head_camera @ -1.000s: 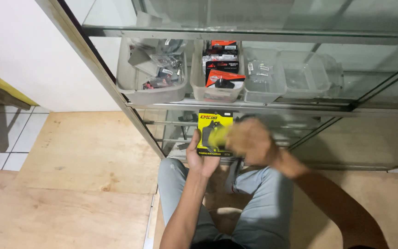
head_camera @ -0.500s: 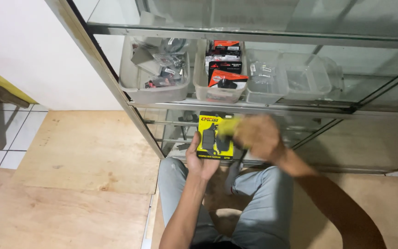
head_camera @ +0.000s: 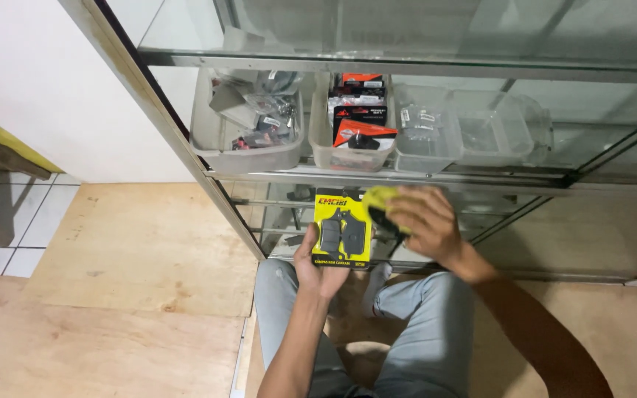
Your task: Wiping down the plastic packaging of various motorcycle parts using a microfiber cloth to remove dust.
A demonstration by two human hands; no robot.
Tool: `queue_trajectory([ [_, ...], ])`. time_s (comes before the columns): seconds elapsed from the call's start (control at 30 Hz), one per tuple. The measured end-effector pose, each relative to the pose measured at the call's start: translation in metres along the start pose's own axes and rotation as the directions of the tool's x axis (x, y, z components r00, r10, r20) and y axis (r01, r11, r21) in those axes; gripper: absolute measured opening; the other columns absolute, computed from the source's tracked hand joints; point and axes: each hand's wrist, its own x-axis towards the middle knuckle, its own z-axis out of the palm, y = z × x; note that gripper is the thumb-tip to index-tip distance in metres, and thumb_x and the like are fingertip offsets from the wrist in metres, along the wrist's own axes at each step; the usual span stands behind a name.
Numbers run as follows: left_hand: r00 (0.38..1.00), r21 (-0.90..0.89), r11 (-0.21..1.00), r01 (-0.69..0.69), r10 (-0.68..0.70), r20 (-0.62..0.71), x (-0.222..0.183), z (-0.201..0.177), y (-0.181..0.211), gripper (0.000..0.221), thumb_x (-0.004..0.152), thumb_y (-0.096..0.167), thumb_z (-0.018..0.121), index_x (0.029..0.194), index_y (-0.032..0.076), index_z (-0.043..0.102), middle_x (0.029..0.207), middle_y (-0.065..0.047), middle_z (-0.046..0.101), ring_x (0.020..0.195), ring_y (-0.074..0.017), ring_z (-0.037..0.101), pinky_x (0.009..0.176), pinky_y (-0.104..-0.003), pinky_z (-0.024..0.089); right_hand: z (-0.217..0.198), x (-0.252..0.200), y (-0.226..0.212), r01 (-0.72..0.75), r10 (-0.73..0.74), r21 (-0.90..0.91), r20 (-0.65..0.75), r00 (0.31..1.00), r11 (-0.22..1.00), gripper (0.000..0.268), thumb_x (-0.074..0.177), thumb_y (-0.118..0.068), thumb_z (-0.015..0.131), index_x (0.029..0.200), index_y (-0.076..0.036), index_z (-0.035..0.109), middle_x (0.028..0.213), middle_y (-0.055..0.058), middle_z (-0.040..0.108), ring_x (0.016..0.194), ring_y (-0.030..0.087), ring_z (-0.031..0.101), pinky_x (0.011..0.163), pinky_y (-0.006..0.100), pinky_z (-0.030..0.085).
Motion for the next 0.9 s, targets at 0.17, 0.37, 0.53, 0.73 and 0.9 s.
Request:
queue_trajectory([
  [0.17,1.0,-0.052,0.999,0.0,0.001,0.015,0.018,-0.026,0.001,0.05,0.096,0.039,0.062,0.128,0.001,0.068,0.129,-0.026,0.067,0.122,-0.0429,0.064,0.113,-0.061,0.044,0.007,-0.001,-0.055,0.178,-0.18,0.105,0.009,0.984,0.978,0.018,0.102,-0.019,0.059,0.099,-0.016,0.076,0.107,0.006,0.077,0.099,0.036,0.074,0.083,0.052,0.058],
  [0.37,1.0,-0.013,1.0,0.015,-0.014,0.021,-0.004,0.009,-0.001,0.055,0.099,0.043,0.052,0.138,0.005,0.061,0.135,-0.02,0.065,0.125,-0.0384,0.061,0.113,-0.057,0.043,0.01,-0.023,-0.001,-0.03,0.031,-0.019,0.04,0.999,0.999,0.03,0.105,-0.015,0.046,0.093,-0.005,0.072,0.108,0.011,0.075,0.105,0.04,0.071,0.082,0.049,0.052],
  [0.53,1.0,-0.03,0.999,-0.011,0.011,0.008,0.011,-0.02,0.007,0.053,0.101,0.043,0.051,0.138,0.006,0.06,0.136,-0.019,0.064,0.126,-0.0377,0.061,0.114,-0.056,0.042,0.016,-0.051,0.013,-0.111,0.113,-0.047,0.041,0.993,0.993,0.028,0.096,-0.017,0.051,0.103,-0.008,0.076,0.112,0.009,0.075,0.104,0.038,0.071,0.085,0.048,0.053],
  [0.73,0.99,-0.037,0.996,0.085,-0.08,0.113,0.03,-0.059,0.012,0.059,0.098,0.052,0.051,0.134,0.006,0.064,0.128,-0.026,0.067,0.109,-0.0416,0.068,0.088,-0.057,0.054,0.019,-0.023,-0.073,0.174,-0.175,0.045,0.01,0.985,0.984,0.015,0.099,-0.02,0.063,0.093,-0.017,0.076,0.103,0.007,0.078,0.098,0.036,0.075,0.083,0.049,0.058],
  [0.9,1.0,-0.001,1.0,0.016,-0.016,0.004,0.018,-0.054,0.003,0.056,0.098,0.047,0.057,0.132,0.002,0.065,0.127,-0.025,0.068,0.115,-0.0399,0.067,0.105,-0.057,0.05,0.035,-0.046,-0.059,0.21,-0.211,0.042,0.017,0.977,0.977,0.008,0.097,-0.021,0.069,0.094,-0.018,0.076,0.106,0.006,0.077,0.105,0.033,0.073,0.087,0.051,0.059],
])
